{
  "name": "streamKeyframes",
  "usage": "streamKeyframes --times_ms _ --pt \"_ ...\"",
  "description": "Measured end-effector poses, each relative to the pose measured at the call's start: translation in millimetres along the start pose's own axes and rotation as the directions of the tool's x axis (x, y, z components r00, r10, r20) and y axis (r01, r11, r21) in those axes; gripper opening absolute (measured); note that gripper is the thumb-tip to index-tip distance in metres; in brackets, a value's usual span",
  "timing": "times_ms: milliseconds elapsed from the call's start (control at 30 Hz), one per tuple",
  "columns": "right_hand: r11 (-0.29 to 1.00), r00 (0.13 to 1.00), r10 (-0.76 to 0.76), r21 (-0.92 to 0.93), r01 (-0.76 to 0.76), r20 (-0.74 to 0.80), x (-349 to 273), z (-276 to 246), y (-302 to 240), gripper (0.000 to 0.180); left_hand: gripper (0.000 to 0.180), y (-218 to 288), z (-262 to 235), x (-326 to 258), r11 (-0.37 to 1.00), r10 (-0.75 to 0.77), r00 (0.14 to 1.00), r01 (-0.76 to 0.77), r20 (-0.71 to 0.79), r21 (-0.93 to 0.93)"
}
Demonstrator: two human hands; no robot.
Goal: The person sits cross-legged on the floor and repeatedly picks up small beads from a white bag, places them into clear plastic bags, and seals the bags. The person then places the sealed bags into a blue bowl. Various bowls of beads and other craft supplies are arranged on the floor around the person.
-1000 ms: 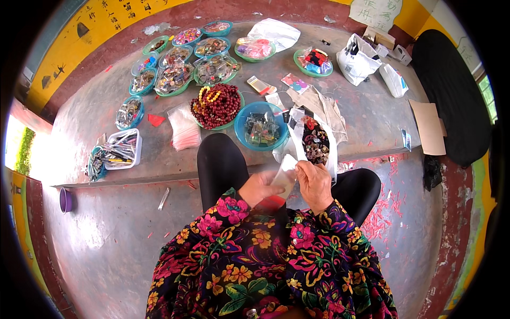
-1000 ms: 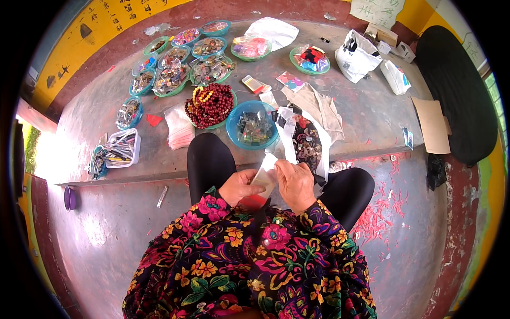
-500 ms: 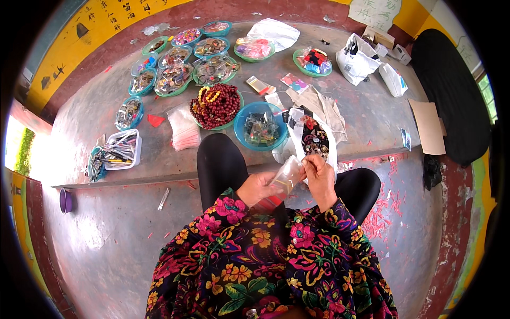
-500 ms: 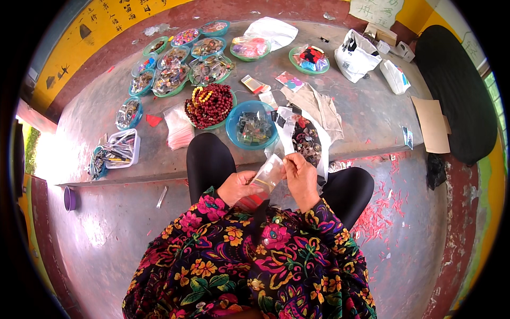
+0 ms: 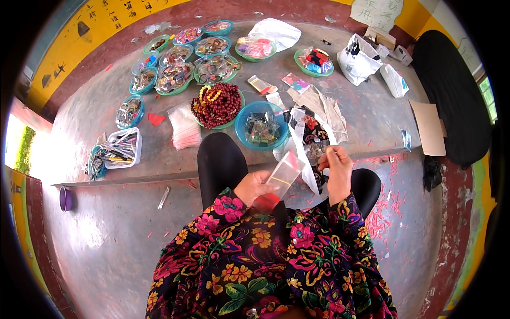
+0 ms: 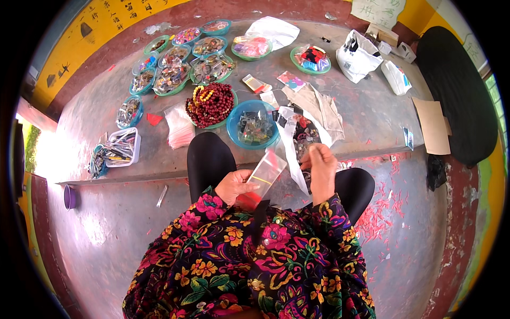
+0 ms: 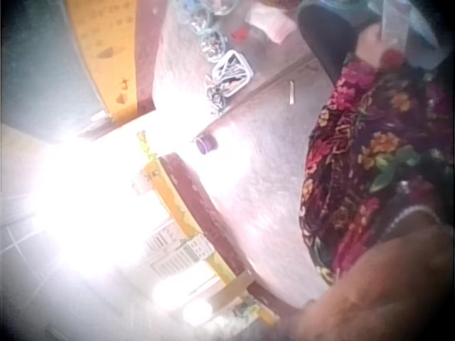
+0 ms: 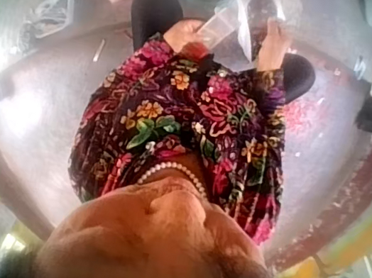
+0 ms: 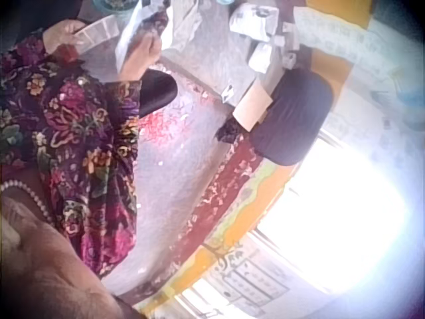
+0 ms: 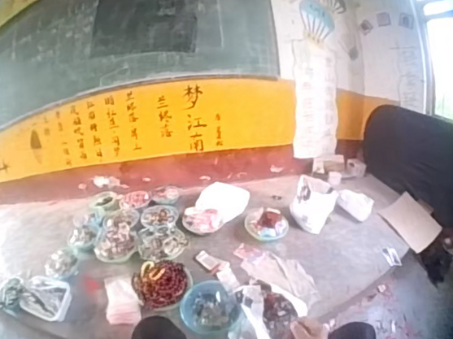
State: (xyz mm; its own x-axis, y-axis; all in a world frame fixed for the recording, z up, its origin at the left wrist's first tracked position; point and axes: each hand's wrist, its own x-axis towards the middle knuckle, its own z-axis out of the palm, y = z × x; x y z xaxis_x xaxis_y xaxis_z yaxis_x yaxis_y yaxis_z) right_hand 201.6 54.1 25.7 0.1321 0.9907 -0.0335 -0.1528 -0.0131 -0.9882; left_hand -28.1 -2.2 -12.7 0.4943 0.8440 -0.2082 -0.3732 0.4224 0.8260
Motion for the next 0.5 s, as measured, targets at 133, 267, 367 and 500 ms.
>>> streamKeyframes --times_ms 133,267,367,500 --pt "0.967 0.987 0.146 0.219 -0.13 -0.062 7.9 5.0 -15.5 0.015 0.037 -3.6 -1.2 1.8 1.0 0.003 1.0 -0.003 0.026 -0.013" --pt "0.993 0.983 0.004 0.111 -0.025 0.183 5.8 26.3 9.2 0.014 0.043 -1.8 2.6 3.0 1.0 -0.022 0.997 0.023 0.077 -0.009" --pt "0.995 0.941 0.095 -0.063 -0.079 0.326 3.1 40.4 22.3 0.01 0.047 3.1 8.9 0.0 0.999 -0.011 0.995 0.015 0.1 -0.041" --pt "0.998 0.909 0.044 -0.055 -0.023 0.415 -8.7 51.7 39.2 0.01 0.047 3.0 9.2 -1.0 1.0 0.006 0.995 -0.006 0.097 -0.001"
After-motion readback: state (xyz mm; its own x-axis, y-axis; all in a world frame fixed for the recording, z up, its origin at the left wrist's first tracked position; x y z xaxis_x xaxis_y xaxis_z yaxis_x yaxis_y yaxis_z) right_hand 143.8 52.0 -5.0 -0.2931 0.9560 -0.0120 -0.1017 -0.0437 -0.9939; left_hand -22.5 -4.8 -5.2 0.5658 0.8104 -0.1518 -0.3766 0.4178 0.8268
